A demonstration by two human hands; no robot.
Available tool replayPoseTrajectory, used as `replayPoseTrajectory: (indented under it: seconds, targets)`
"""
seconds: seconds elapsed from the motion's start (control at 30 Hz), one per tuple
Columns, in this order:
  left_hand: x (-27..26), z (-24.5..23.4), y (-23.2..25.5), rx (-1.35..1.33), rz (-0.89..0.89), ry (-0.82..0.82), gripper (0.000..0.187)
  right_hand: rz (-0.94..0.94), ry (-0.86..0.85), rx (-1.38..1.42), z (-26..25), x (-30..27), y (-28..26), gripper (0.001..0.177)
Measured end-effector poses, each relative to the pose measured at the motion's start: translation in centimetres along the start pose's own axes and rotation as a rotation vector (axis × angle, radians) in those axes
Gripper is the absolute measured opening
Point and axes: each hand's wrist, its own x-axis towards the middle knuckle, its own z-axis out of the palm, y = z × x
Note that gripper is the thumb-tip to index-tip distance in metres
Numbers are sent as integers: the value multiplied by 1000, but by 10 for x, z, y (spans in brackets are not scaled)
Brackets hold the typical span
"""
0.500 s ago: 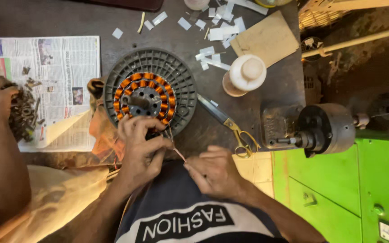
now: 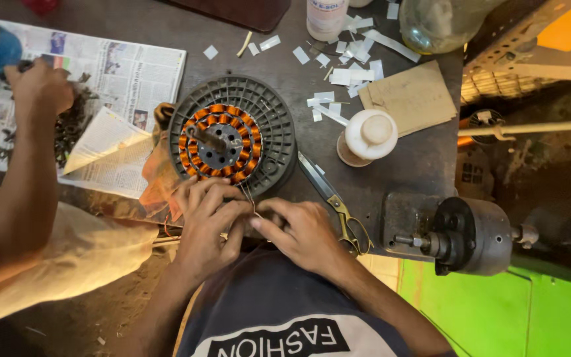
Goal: The person works on a motor stator, using a soldering iron to heat and secure copper wire connections. They use shears to cut a thin wire and manipulate the stator coils, ensuring the connections are properly seated and secured within the stator slots.
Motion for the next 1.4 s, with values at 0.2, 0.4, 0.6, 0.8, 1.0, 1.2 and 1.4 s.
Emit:
replayPoseTrajectory:
  seconds: [0.2,0.4,0.6,0.8,1.0,1.2,1.4]
  targets:
    - [1,0,-3,-40,44,-4,22,-330,170,-41,16,-5,7,12]
    - [0,4,-8,-150,14,-17,20,-359,277,-215,18,-17,5,9]
    - [-1,-1,-12,-205,141,-34,17,-426,354,-246,27,-26,0,8]
    - [0,-10,-19,-234,277,-65,17,-257,609,-315,21,-34,-5,8]
    - [-41,-19,-27,-501,302,-157,21,-218,624,-324,16,-86,9,10]
    - [-36,-60,-36,-469,128,260,45,-513,509,731,-18,-123,-15,9]
    - [2,-36,-42,-177,192,153,60,-506,572,-348,5,-3,0,61]
